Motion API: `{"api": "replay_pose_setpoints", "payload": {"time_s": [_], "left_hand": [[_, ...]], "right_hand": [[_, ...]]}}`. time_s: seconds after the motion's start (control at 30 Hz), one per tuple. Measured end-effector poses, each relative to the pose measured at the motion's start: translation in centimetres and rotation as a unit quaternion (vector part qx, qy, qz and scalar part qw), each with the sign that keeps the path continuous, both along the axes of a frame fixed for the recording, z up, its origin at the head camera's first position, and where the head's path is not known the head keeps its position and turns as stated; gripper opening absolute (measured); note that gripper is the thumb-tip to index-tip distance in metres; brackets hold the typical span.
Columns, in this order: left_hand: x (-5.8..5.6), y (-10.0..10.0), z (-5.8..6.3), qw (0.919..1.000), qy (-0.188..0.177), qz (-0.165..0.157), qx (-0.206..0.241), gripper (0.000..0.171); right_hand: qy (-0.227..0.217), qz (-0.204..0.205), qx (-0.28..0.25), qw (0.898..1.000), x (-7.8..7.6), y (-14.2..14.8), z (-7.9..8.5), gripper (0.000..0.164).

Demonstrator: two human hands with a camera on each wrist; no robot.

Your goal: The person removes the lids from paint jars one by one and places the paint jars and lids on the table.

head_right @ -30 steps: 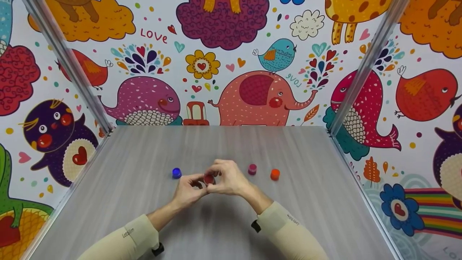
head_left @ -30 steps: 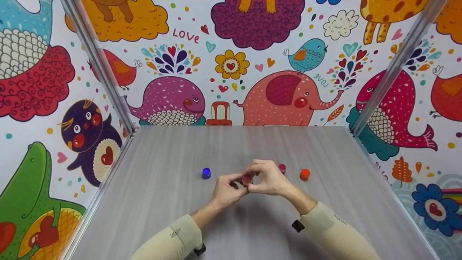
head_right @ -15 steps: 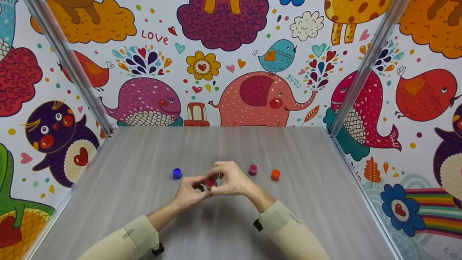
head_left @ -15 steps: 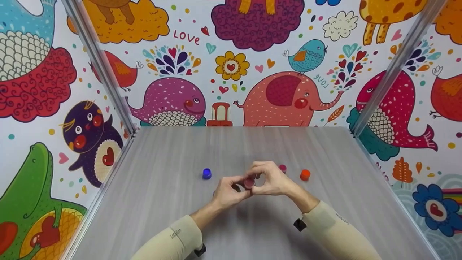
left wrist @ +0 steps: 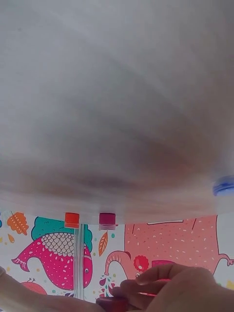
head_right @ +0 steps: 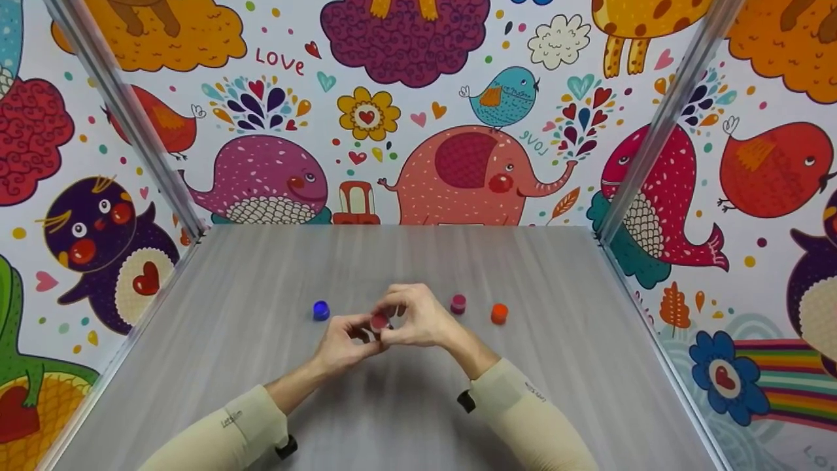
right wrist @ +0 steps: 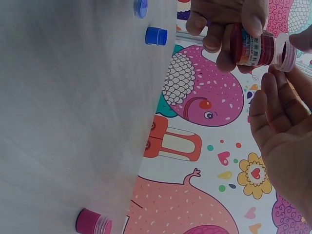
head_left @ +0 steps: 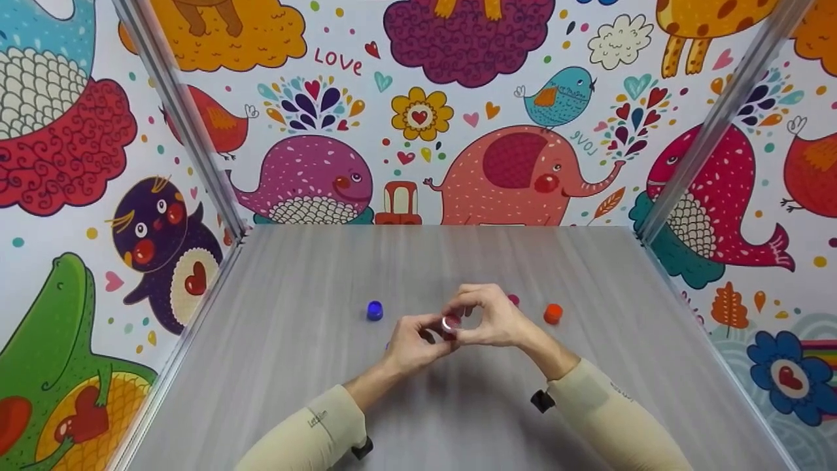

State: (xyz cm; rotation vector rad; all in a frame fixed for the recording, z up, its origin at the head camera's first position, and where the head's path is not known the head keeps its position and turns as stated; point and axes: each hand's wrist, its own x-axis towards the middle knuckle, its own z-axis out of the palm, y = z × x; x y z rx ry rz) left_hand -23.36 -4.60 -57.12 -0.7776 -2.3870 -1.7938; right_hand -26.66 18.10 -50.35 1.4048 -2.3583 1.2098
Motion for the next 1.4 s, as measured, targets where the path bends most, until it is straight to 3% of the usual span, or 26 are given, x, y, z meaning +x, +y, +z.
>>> {"api": "replay_pose_setpoints", "payload": {"time_s": [0.27, 0.53, 0.9, 1.4], "left_hand": [[-0.3, 0.0, 0.1, 0.9993, -0.003, 0.035, 0.011, 0.027], [-0.3, -0.1, 0.0, 0.9986, -0.007, 0.053, 0.003, 0.029], [-0.7, -0.2, -0.2, 0.9977, 0.001, 0.068, -0.001, 0.029], [-1.3, -0.4, -0.1, 0.9942, -0.011, 0.106, -0.019, 0.030]], "right_hand": [[-0.003, -0.040, -0.008, 0.999, 0.1, 0.1, 0.0, 0.030], [-0.002, -0.046, -0.016, 0.999, 0.3, 0.2, -0.2, 0.032], [0.003, -0.089, -0.007, 0.996, 0.2, 0.7, -0.2, 0.026], [0.002, -0.100, -0.012, 0.995, 0.5, 0.8, -0.6, 0.025]]}}
